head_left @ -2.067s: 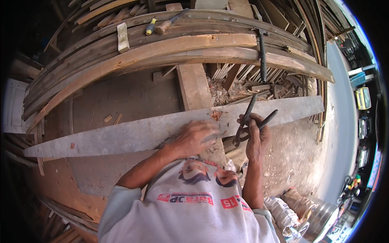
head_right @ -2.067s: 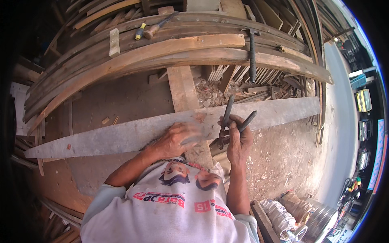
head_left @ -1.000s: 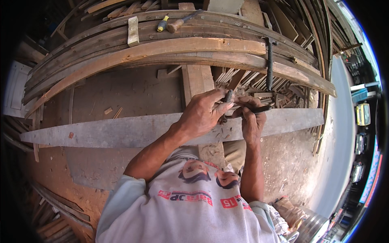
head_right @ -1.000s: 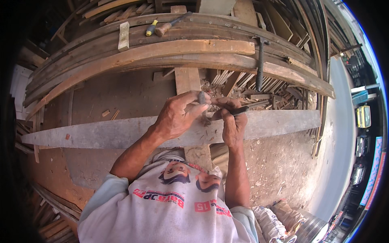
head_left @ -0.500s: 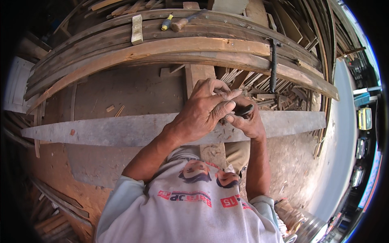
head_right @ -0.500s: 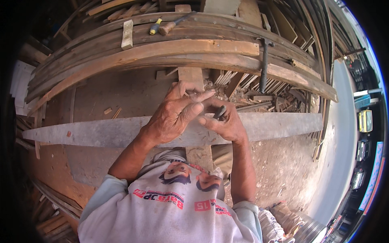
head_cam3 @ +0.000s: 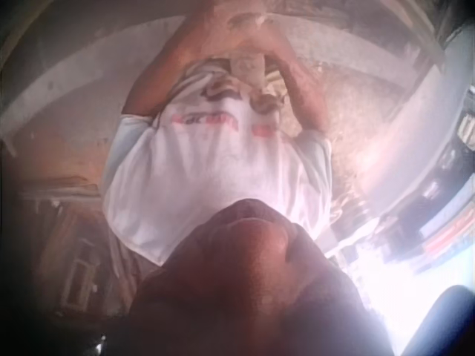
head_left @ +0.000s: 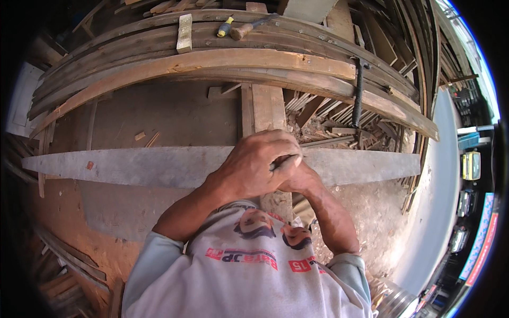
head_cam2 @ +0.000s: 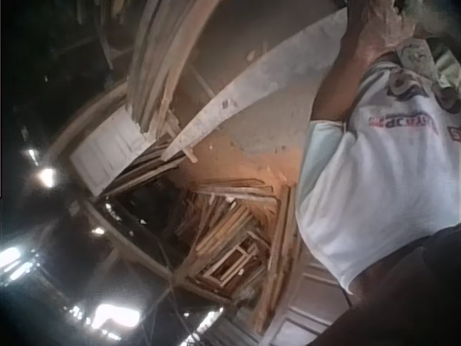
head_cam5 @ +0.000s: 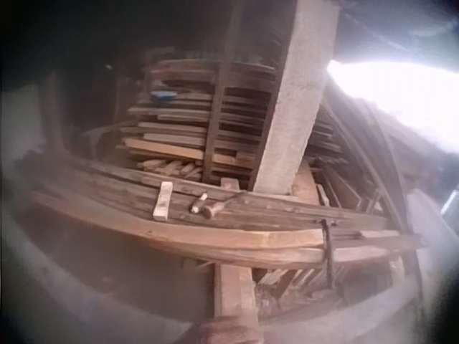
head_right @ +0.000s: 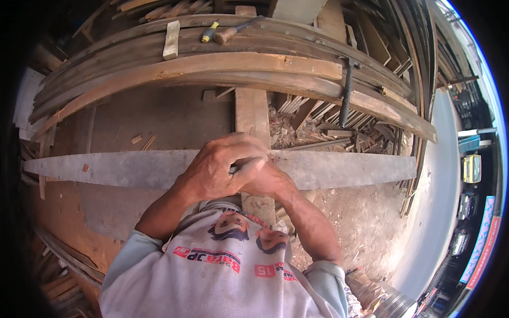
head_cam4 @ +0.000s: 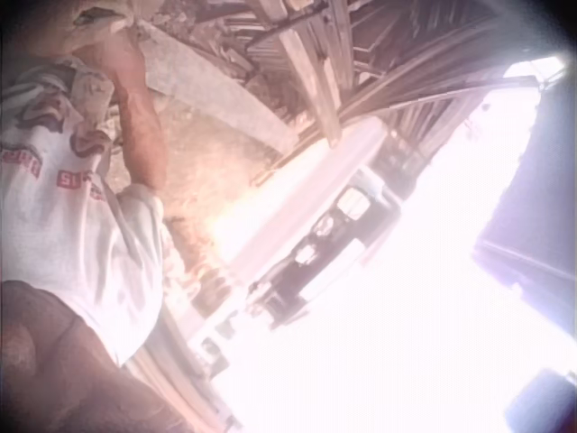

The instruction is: The person carries a long wooden plank into a workshop and places it on a workbench. They use a hammer and a wooden block to tap the plank, then use a chisel and hammer to carve a section of the wood. Finally, they use pliers to remove a small piece from the plank.

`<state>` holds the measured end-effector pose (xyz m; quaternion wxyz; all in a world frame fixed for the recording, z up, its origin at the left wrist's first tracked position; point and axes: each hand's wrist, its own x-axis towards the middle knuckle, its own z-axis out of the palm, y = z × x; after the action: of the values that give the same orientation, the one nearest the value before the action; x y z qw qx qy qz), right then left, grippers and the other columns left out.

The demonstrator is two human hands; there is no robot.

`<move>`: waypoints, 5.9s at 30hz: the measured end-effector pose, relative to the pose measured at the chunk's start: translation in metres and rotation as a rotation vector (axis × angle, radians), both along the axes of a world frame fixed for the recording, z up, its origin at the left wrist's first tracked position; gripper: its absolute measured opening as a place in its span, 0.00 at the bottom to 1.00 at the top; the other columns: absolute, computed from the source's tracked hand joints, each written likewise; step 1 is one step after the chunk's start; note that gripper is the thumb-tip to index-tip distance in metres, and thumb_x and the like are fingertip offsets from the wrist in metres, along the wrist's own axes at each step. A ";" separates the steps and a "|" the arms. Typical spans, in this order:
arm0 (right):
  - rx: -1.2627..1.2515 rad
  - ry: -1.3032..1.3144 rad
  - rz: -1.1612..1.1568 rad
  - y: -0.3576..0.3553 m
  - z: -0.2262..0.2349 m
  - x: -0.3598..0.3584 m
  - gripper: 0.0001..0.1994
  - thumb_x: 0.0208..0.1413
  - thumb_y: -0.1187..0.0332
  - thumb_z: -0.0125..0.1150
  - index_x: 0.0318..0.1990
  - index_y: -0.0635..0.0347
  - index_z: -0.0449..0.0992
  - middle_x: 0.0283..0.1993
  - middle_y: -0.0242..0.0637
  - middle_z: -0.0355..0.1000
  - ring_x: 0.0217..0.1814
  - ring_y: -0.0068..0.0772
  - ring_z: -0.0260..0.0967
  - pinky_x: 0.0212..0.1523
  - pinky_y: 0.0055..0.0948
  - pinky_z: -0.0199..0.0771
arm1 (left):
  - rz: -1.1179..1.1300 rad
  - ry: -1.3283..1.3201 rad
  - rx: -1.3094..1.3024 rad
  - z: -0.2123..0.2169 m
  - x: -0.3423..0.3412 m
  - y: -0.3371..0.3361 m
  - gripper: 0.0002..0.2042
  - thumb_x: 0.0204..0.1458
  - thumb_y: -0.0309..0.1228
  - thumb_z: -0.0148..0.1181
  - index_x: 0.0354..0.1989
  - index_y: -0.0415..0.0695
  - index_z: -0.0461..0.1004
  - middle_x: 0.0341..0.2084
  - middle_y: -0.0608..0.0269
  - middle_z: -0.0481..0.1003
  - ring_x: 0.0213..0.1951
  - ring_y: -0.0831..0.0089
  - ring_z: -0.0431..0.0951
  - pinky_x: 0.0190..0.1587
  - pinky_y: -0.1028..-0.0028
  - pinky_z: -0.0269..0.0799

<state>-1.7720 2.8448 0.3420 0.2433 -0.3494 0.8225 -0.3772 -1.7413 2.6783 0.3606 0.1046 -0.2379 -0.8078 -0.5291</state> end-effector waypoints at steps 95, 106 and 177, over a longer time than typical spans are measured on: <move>-0.898 0.038 -1.101 0.067 -0.032 0.103 0.24 0.73 0.50 0.47 0.51 0.68 0.72 0.52 0.48 0.75 0.56 0.38 0.74 0.61 0.40 0.74 | 0.044 -1.154 -0.548 -0.356 0.267 -0.135 0.30 0.58 0.36 0.65 0.68 0.41 0.66 0.52 0.44 0.80 0.53 0.50 0.81 0.58 0.60 0.75; -0.544 0.209 -0.849 0.077 -0.018 0.089 0.24 0.73 0.52 0.48 0.50 0.70 0.75 0.52 0.48 0.76 0.57 0.40 0.73 0.64 0.40 0.69 | 0.371 -1.091 -0.508 -0.337 0.343 -0.131 0.24 0.59 0.41 0.63 0.60 0.39 0.73 0.41 0.45 0.83 0.46 0.54 0.84 0.50 0.61 0.79; -0.368 0.097 -0.302 -0.258 -0.017 0.169 0.19 0.71 0.54 0.54 0.47 0.65 0.78 0.40 0.39 0.76 0.40 0.27 0.71 0.40 0.31 0.70 | 1.141 -1.004 0.399 -0.392 0.640 -0.144 0.21 0.52 0.40 0.68 0.48 0.36 0.80 0.42 0.47 0.83 0.47 0.61 0.83 0.49 0.64 0.77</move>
<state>-1.6027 2.5867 0.3251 0.0767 -0.2788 0.7934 -0.5357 -1.1010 2.5345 -0.0317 0.0234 0.5047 -0.6455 -0.5727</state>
